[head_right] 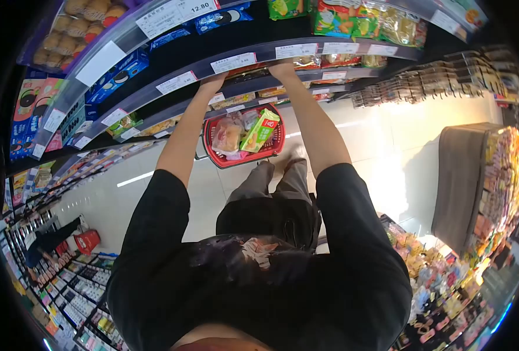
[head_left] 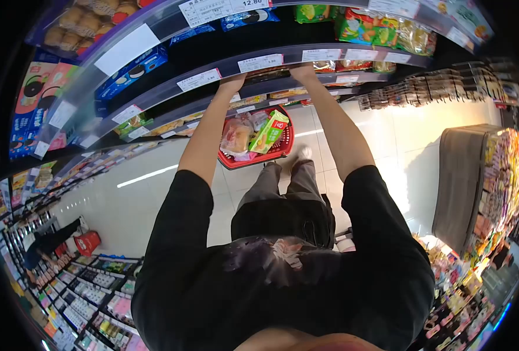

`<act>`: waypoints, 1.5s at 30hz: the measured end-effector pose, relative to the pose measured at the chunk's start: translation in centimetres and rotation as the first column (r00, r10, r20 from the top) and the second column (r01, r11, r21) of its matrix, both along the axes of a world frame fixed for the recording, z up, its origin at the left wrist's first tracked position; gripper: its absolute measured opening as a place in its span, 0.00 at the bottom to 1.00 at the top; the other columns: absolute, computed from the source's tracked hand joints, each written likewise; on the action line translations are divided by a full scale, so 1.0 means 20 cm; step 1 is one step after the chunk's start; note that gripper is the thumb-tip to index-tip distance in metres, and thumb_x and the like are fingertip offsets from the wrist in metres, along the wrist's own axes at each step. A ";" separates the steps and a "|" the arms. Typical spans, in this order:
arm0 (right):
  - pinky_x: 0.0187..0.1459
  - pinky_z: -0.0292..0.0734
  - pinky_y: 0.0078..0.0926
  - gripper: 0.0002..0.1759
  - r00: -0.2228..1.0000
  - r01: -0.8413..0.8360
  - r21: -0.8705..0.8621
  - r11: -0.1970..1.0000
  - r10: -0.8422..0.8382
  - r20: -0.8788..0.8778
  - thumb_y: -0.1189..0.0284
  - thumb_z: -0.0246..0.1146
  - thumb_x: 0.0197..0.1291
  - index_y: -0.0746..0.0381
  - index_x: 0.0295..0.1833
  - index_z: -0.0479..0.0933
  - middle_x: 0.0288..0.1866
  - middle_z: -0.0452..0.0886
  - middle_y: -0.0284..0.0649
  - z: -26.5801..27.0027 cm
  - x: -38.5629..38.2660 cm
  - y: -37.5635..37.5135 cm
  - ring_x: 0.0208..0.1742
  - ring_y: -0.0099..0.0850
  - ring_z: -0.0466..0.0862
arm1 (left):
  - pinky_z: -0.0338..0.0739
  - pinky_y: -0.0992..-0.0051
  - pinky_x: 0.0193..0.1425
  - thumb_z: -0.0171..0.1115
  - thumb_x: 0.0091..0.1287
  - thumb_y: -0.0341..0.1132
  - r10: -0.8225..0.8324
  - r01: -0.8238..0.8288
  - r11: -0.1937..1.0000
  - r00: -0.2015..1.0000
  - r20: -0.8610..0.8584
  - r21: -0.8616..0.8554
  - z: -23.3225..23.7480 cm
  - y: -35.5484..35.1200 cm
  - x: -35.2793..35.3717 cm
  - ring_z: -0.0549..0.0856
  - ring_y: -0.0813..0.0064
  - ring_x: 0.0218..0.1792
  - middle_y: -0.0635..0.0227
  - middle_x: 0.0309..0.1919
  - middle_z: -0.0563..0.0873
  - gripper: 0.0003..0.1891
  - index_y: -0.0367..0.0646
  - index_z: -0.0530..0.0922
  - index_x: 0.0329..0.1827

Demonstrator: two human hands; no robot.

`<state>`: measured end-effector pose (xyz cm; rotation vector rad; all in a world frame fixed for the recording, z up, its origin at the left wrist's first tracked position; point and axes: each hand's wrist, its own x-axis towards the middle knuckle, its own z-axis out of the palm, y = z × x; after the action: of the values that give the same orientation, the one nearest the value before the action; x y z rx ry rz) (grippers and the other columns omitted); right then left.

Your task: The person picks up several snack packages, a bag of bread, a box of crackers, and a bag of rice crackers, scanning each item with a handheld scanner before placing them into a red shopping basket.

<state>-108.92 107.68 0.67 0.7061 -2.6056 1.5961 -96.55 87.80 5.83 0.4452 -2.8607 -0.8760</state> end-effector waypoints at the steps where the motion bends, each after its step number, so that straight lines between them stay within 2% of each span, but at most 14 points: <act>1: 0.64 0.60 0.37 0.19 0.999 0.012 -0.181 0.983 -0.003 0.046 0.68 0.56 0.57 0.59 0.54 0.72 0.57 0.73 0.45 -0.11 -0.02 0.00 0.62 0.43 0.68 | 0.62 0.64 0.66 0.53 0.62 0.52 0.018 -0.018 1.000 1.000 0.015 0.002 -0.07 -0.01 -0.03 0.68 0.59 0.63 0.59 0.61 0.72 0.25 0.46 0.73 0.57; 2: 0.65 0.58 0.37 0.19 0.997 0.025 -0.358 0.933 0.005 0.082 0.68 0.55 0.57 0.59 0.55 0.72 0.59 0.72 0.45 -0.20 -0.04 0.00 0.63 0.43 0.67 | 0.63 0.64 0.65 0.54 0.61 0.53 0.015 -0.011 0.998 0.998 0.067 -0.067 -0.14 -0.01 -0.05 0.70 0.59 0.62 0.59 0.60 0.73 0.26 0.46 0.73 0.57; 4: 0.65 0.59 0.39 0.21 0.997 -0.078 0.415 0.907 0.075 0.024 0.67 0.54 0.58 0.60 0.57 0.70 0.60 0.70 0.46 0.09 0.07 0.08 0.63 0.46 0.66 | 0.69 0.68 0.60 0.62 0.57 0.49 0.010 -0.004 0.996 0.998 0.067 -0.089 -0.18 0.03 0.00 0.77 0.64 0.56 0.60 0.53 0.79 0.25 0.46 0.74 0.55; 7: 0.65 0.58 0.40 0.21 0.996 0.004 0.424 0.905 0.037 -0.087 0.67 0.53 0.58 0.60 0.57 0.69 0.61 0.69 0.48 0.19 0.13 0.11 0.64 0.45 0.65 | 0.74 0.72 0.52 0.68 0.53 0.40 0.031 -0.062 0.976 0.988 0.148 0.209 -0.09 0.08 0.07 0.82 0.69 0.47 0.63 0.45 0.83 0.23 0.45 0.75 0.51; 9: 0.62 0.63 0.39 0.21 0.993 0.001 0.371 0.929 0.044 -0.113 0.68 0.56 0.55 0.61 0.55 0.71 0.56 0.73 0.51 0.18 0.12 0.12 0.61 0.47 0.69 | 0.76 0.71 0.47 0.70 0.49 0.37 0.081 -0.050 0.976 0.987 -0.141 0.213 -0.18 0.10 0.09 0.83 0.70 0.40 0.65 0.39 0.84 0.22 0.43 0.76 0.48; 11: 0.62 0.61 0.38 0.22 0.962 -0.100 0.298 0.949 0.016 0.274 0.66 0.60 0.53 0.61 0.54 0.72 0.52 0.76 0.51 0.21 0.15 0.17 0.59 0.51 0.70 | 0.76 0.70 0.47 0.69 0.49 0.40 0.146 -0.148 0.988 0.988 0.045 0.037 -0.21 0.10 0.08 0.84 0.68 0.40 0.63 0.39 0.84 0.22 0.44 0.76 0.47; 15: 0.52 0.71 0.39 0.17 0.995 -0.055 0.096 0.994 0.046 0.086 0.73 0.63 0.48 0.72 0.43 0.74 0.43 0.77 0.58 0.11 0.17 0.20 0.48 0.52 0.77 | 0.76 0.64 0.46 0.68 0.49 0.43 0.264 -0.253 0.964 0.948 0.178 -0.080 -0.02 0.19 0.09 0.83 0.62 0.39 0.65 0.35 0.85 0.15 0.46 0.80 0.36; 20: 0.51 0.69 0.39 0.23 0.980 0.053 0.144 0.988 -0.024 -0.199 0.72 0.64 0.51 0.71 0.50 0.68 0.45 0.74 0.55 0.31 0.45 0.33 0.48 0.50 0.74 | 0.73 0.58 0.47 0.64 0.52 0.36 0.374 -0.477 0.854 0.841 -0.391 -0.208 0.06 0.41 0.40 0.78 0.53 0.43 0.53 0.42 0.78 0.17 0.42 0.76 0.44; 22: 0.51 0.69 0.39 0.23 0.974 0.050 0.182 0.982 -0.007 -0.226 0.71 0.63 0.52 0.69 0.51 0.67 0.45 0.72 0.52 0.17 0.60 0.45 0.48 0.48 0.73 | 0.72 0.59 0.49 0.62 0.52 0.32 0.359 -0.383 0.923 0.888 -0.288 -0.029 0.01 0.48 0.63 0.75 0.50 0.45 0.48 0.45 0.74 0.18 0.38 0.73 0.47; 25: 0.54 0.69 0.39 0.27 0.971 -0.124 0.346 0.930 0.042 0.234 0.71 0.63 0.50 0.69 0.55 0.66 0.51 0.71 0.54 -0.18 0.91 0.64 0.52 0.50 0.73 | 0.70 0.57 0.50 0.61 0.51 0.30 0.489 -0.476 0.870 0.868 -0.089 0.130 -0.21 0.62 0.94 0.74 0.50 0.47 0.51 0.40 0.77 0.17 0.39 0.73 0.44; 35: 0.56 0.70 0.44 0.32 0.832 -0.555 0.689 0.466 0.293 0.472 0.70 0.62 0.46 0.66 0.59 0.62 0.58 0.68 0.53 -0.68 0.93 0.28 0.60 0.48 0.69 | 0.75 0.62 0.42 0.55 0.57 0.36 0.457 -0.694 0.597 0.706 0.540 0.402 -0.76 0.84 1.52 0.82 0.52 0.37 0.51 0.30 0.82 0.10 0.38 0.77 0.32; 41: 0.66 0.54 0.46 0.34 0.674 -0.250 0.968 0.032 0.723 0.151 0.69 0.60 0.51 0.61 0.65 0.58 0.66 0.60 0.48 -1.11 0.78 -0.06 0.68 0.41 0.60 | 0.75 0.71 0.35 0.56 0.59 0.34 0.437 -0.710 0.381 0.703 0.561 0.592 -0.97 1.16 1.87 0.84 0.62 0.32 0.57 0.29 0.83 0.07 0.40 0.76 0.31; 42: 0.64 0.55 0.46 0.24 0.642 -0.182 0.970 0.159 0.767 -0.005 0.70 0.55 0.55 0.60 0.60 0.66 0.61 0.67 0.44 -1.26 0.77 -0.02 0.65 0.40 0.66 | 0.76 0.70 0.37 0.57 0.58 0.34 0.432 -0.743 0.362 0.669 0.605 0.563 -1.00 1.22 1.93 0.84 0.61 0.33 0.57 0.29 0.84 0.07 0.39 0.77 0.34; 45: 0.60 0.60 0.40 0.30 0.662 -0.365 0.913 -0.183 0.638 0.393 0.69 0.64 0.44 0.60 0.57 0.68 0.54 0.72 0.41 -1.30 0.76 -0.08 0.59 0.39 0.71 | 0.77 0.69 0.40 0.58 0.57 0.35 0.424 -0.843 0.294 0.537 0.729 0.450 -1.05 1.42 2.11 0.85 0.61 0.34 0.56 0.30 0.84 0.10 0.39 0.78 0.37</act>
<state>-93.82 106.15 -25.30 2.0057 -2.9284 -0.9453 -54.30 116.12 -15.18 2.0555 -1.8999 -1.9354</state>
